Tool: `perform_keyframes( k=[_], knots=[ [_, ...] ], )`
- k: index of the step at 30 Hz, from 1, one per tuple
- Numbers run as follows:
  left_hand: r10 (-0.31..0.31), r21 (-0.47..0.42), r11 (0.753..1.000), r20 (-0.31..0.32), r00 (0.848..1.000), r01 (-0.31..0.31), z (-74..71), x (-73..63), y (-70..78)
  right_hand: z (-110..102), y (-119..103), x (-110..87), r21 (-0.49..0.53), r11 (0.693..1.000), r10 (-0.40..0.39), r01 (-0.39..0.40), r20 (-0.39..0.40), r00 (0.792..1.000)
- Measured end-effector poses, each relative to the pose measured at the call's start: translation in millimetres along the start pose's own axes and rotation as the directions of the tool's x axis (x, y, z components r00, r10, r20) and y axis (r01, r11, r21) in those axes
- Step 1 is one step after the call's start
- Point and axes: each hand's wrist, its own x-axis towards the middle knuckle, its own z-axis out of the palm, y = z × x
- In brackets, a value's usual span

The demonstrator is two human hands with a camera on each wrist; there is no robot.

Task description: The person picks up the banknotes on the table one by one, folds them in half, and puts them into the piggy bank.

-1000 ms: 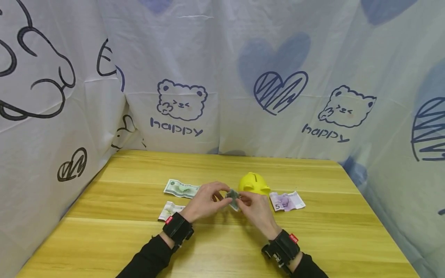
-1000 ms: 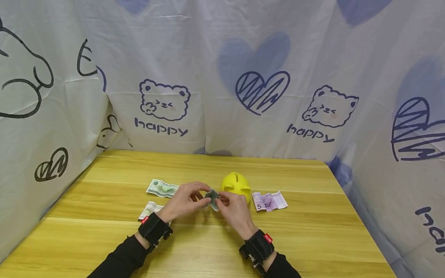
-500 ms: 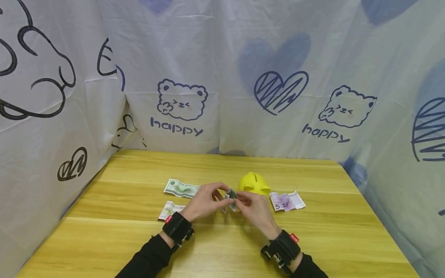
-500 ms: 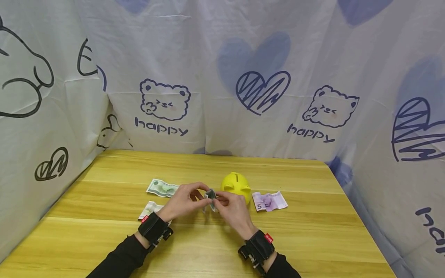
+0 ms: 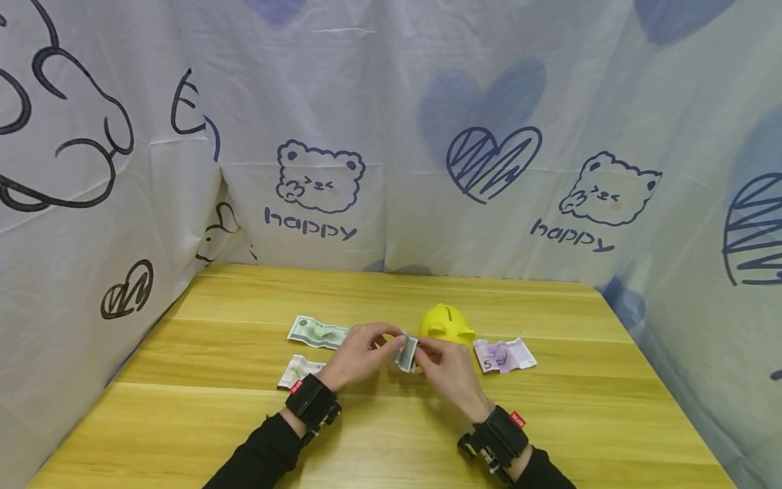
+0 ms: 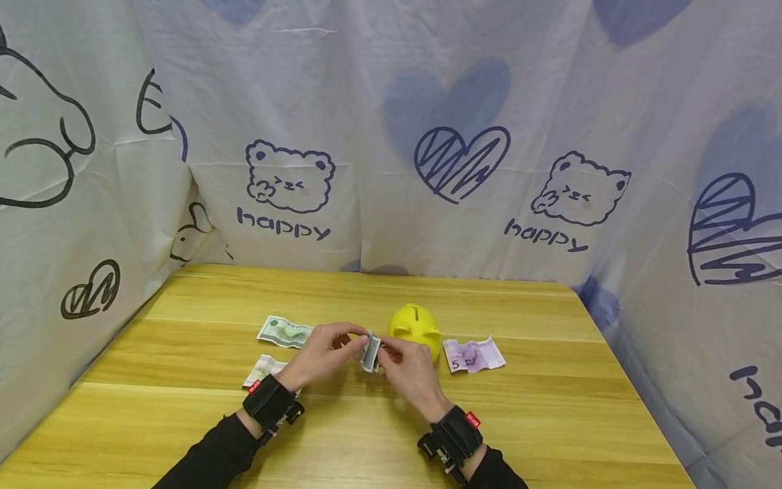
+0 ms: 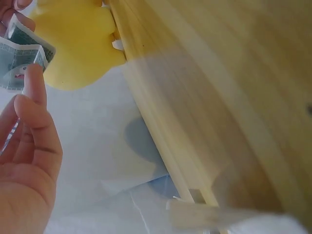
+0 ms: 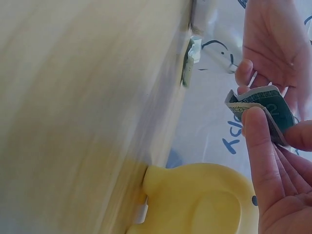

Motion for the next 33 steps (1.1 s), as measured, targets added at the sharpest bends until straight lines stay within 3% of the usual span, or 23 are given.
perform_keyframes(
  k=[7,19,26,33],
  knots=[
    [0.044,0.018,0.999,-0.059,0.997,-0.043,2.0,0.9,-1.1,1.1,-2.5,-0.7,0.031,0.998,0.05,-0.05,0.0,0.999],
    [0.073,0.05,0.996,-0.104,0.992,-0.068,3.2,0.3,-2.2,2.2,-0.5,-1.4,0.103,0.992,0.077,-0.078,0.012,0.997],
    [0.094,0.052,0.995,-0.12,0.988,-0.088,2.5,0.5,0.4,3.1,-2.2,-1.8,0.014,0.999,0.032,-0.033,0.004,0.999],
    [0.09,0.042,0.995,-0.114,0.989,-0.085,3.9,-0.1,1.8,4.2,-0.2,-0.9,-0.005,0.999,0.047,-0.047,-0.007,0.999]
  ],
)
